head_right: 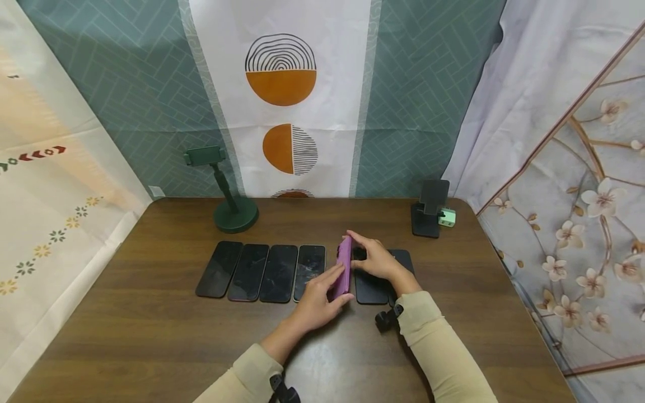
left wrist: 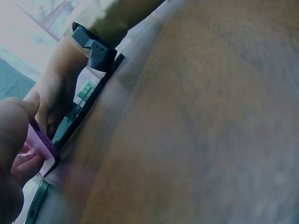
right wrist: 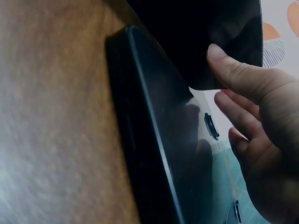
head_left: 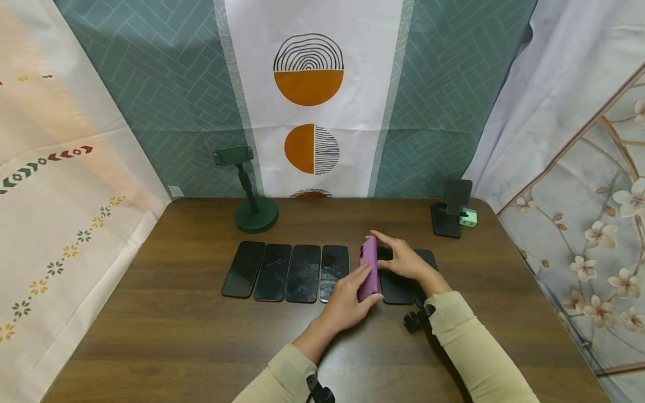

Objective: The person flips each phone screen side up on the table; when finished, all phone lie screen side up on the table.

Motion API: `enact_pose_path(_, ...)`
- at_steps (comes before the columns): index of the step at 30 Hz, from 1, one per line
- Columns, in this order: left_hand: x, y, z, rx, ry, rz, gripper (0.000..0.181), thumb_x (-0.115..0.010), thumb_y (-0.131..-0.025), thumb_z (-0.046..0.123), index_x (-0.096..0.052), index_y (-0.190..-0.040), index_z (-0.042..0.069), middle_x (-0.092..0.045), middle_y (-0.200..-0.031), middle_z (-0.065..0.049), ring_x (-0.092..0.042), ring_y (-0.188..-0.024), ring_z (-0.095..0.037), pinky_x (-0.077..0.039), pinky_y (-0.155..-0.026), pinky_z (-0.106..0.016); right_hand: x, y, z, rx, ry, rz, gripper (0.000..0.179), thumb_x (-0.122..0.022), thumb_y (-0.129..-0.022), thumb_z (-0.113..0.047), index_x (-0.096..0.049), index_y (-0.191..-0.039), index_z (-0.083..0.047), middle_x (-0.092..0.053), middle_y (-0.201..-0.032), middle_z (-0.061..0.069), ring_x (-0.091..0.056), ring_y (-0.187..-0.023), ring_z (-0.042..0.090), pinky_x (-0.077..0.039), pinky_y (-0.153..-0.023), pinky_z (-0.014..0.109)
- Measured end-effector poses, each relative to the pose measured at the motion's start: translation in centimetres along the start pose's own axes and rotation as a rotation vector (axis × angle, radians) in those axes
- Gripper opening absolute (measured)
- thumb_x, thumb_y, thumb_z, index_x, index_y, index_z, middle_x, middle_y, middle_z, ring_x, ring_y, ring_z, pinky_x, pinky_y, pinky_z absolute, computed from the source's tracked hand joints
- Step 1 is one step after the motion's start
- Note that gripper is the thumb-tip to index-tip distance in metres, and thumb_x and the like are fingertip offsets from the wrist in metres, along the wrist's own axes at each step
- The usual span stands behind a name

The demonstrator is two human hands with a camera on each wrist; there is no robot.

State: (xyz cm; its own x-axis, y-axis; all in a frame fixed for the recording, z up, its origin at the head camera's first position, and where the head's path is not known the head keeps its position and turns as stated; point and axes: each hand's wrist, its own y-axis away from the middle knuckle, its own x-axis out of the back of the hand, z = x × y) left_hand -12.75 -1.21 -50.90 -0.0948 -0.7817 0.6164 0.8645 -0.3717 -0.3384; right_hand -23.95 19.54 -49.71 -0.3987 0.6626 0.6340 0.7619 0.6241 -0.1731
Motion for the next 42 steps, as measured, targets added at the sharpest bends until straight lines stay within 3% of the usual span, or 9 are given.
enact_pose_path(4, -0.1, -0.1, -0.2, 0.005, 0.095, 0.020, 0.069, -0.077, -0.092, 0.026, -0.048, -0.148, -0.002, -0.048, -0.150, -0.021, -0.052, -0.134, -0.028, -0.050, -0.101, -0.031, 0.0, 0.0, 0.0, -0.005, 0.033, -0.003, 0.079, -0.080, -0.086, -0.002, -0.037, -0.152, 0.008, -0.055, -0.144, 0.023, -0.051, -0.133, 0.041, -0.038, -0.110, 0.060)
enact_pose_path(9, -0.2, -0.2, -0.5, 0.019, 0.260, 0.035, 0.071, -0.080, -0.089, 0.015, -0.046, -0.148, -0.004, -0.048, -0.150, -0.021, -0.055, -0.130, -0.026, -0.050, -0.097, -0.025, -0.1, 0.1, -0.1, -0.034, 0.102, -0.022, 0.078, -0.078, -0.089, -0.008, -0.036, -0.152, 0.008, -0.048, -0.147, 0.029, -0.046, -0.136, 0.045, -0.036, -0.110, 0.061)
enact_pose_path(18, 0.2, -0.1, -0.7, 0.065, 0.390, 0.005, 0.075, -0.077, -0.091, 0.010, -0.038, -0.154, -0.001, -0.042, -0.154, -0.019, -0.052, -0.132, -0.029, -0.051, -0.095, -0.024, -0.3, 0.1, -0.3, -0.110, 0.158, -0.057, 0.078, -0.078, -0.090, -0.023, -0.039, -0.153, 0.003, -0.041, -0.153, 0.025, -0.022, -0.142, 0.059, -0.022, -0.113, 0.071)
enact_pose_path(24, 0.8, 0.0, -1.0, 0.086, 0.410, -0.006, 0.078, -0.077, -0.090, 0.006, -0.034, -0.155, -0.002, -0.042, -0.153, -0.021, -0.054, -0.132, -0.032, -0.054, -0.089, -0.024, -0.3, -0.2, 0.0, -0.064, 0.136, -0.055, 0.079, -0.080, -0.089, -0.026, -0.041, -0.153, 0.001, -0.048, -0.150, 0.022, -0.034, -0.144, 0.046, -0.015, -0.118, 0.065)
enact_pose_path(30, 1.2, -0.1, -1.2, 0.099, 0.467, -0.017, 0.086, -0.079, -0.086, 0.001, -0.029, -0.156, -0.004, -0.027, -0.164, -0.013, -0.052, -0.132, -0.036, -0.054, -0.090, -0.024, -0.4, -0.2, 0.2, -0.039, 0.123, -0.040, 0.076, -0.081, -0.088, -0.025, -0.045, -0.150, 0.001, -0.051, -0.148, 0.021, -0.044, -0.140, 0.039, -0.017, -0.119, 0.061)
enact_pose_path(34, 1.6, 0.0, -1.4, 0.093, 0.419, -0.007, 0.088, -0.083, -0.081, 0.001, -0.033, -0.153, -0.008, -0.026, -0.165, -0.014, -0.055, -0.130, -0.035, -0.053, -0.092, -0.024, -0.3, 0.0, 0.3, -0.052, 0.126, -0.030, 0.073, -0.081, -0.088, -0.025, -0.048, -0.149, -0.001, -0.051, -0.148, 0.021, -0.045, -0.138, 0.041, -0.031, -0.113, 0.063)
enact_pose_path(37, 1.9, 0.0, -1.5, 0.074, 0.295, 0.012, 0.086, -0.087, -0.078, 0.008, -0.041, -0.148, -0.010, -0.033, -0.161, -0.016, -0.056, -0.130, -0.031, -0.052, -0.098, -0.030, -0.2, 0.0, 0.3, -0.048, 0.128, -0.028, 0.072, -0.081, -0.087, -0.024, -0.050, -0.148, -0.001, -0.052, -0.147, 0.021, -0.047, -0.136, 0.040, -0.039, -0.109, 0.061)
enact_pose_path(42, 2.2, 0.1, -1.6, 0.068, 0.102, 0.033, 0.086, -0.093, -0.073, 0.020, -0.051, -0.143, -0.009, -0.043, -0.156, -0.014, -0.049, -0.137, -0.028, -0.044, -0.109, -0.043, -0.2, 0.1, 0.4, -0.037, 0.138, -0.028, 0.070, -0.082, -0.087, -0.025, -0.052, -0.146, -0.001, -0.053, -0.145, 0.021, -0.048, -0.135, 0.040, -0.040, -0.108, 0.060)
